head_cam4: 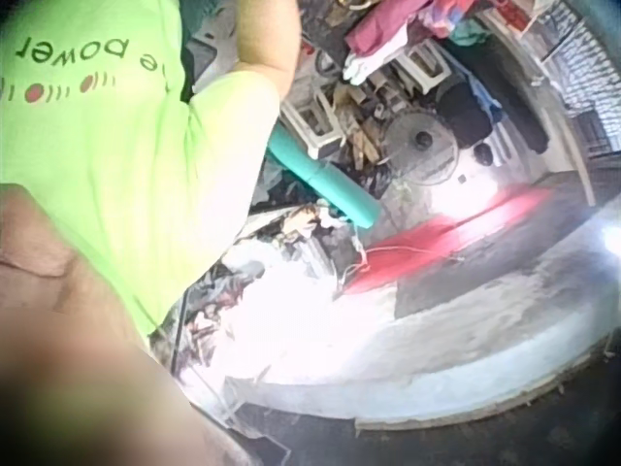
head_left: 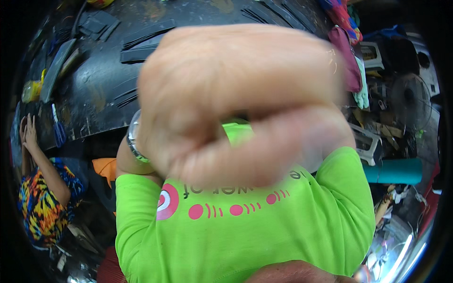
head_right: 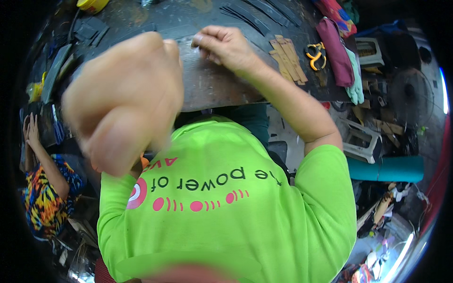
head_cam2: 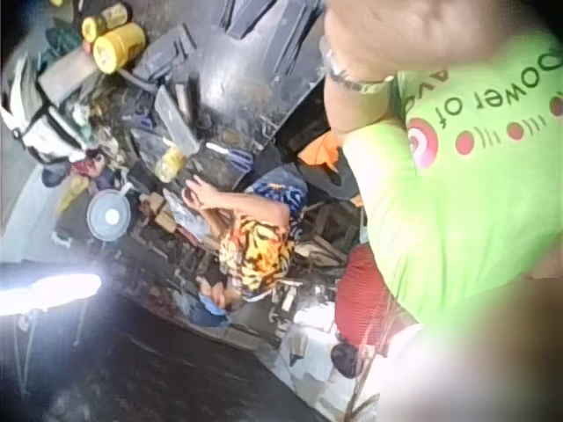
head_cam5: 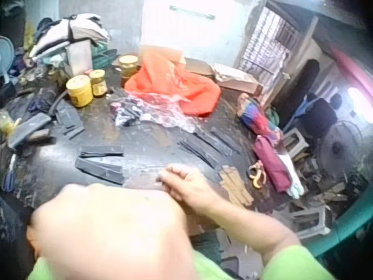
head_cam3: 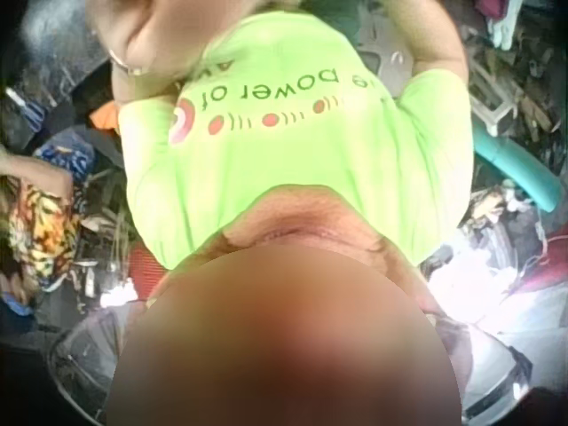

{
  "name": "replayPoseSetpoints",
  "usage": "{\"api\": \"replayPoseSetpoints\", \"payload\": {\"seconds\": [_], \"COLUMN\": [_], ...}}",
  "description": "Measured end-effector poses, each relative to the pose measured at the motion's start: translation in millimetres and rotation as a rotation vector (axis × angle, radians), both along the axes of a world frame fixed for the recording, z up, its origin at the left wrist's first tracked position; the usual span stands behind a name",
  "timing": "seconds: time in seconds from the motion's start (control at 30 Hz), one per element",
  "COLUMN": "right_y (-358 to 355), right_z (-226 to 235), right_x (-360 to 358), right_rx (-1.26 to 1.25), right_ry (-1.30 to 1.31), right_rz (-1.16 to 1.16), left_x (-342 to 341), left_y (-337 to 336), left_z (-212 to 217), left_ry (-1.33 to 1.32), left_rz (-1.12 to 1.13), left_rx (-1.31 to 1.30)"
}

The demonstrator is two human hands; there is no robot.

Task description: The person sorts and stacks small black rectangular pieces on a workbench, then uses a wooden ruler to measure and align them. The person repeatedly picks up, aligns, and stacks the pieces, occasionally adjusting their position with the ruler.

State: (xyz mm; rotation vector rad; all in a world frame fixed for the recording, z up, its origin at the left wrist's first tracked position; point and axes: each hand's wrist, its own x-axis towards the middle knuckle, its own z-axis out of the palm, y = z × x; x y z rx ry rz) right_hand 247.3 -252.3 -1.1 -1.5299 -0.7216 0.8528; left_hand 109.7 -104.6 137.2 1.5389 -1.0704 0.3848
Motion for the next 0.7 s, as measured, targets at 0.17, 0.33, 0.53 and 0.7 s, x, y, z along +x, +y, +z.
{"api": "replayPoseSetpoints", "payload": {"seconds": [0.17,0.33,0.53,0.7], "right_y": [-85.7,-148.0,-183.8,-189.1], "right_z": [28.8,37.0,25.9,21.0], "right_x": [61.7,80.2,42.9,25.7], "right_rx": [-0.204,-0.686,-0.914,-0.809], "right_ry": [-0.273,-0.561,-0.707,-0.652], "right_rz": [-0.095,-0.147,-0.180,-0.211], "left_x": [-17.3,-14.1,-11.5,-10.3], "left_y": [-22.7,-35.7,-42.7,-45.0], "left_z": [-72.5,-129.0,-147.8,-145.8], "left_ry": [0.380,0.380,0.418,0.432], "left_rz": [0.550,0.643,0.664,0.696], "left_rx": [0.240,0.447,0.410,0.429]}}
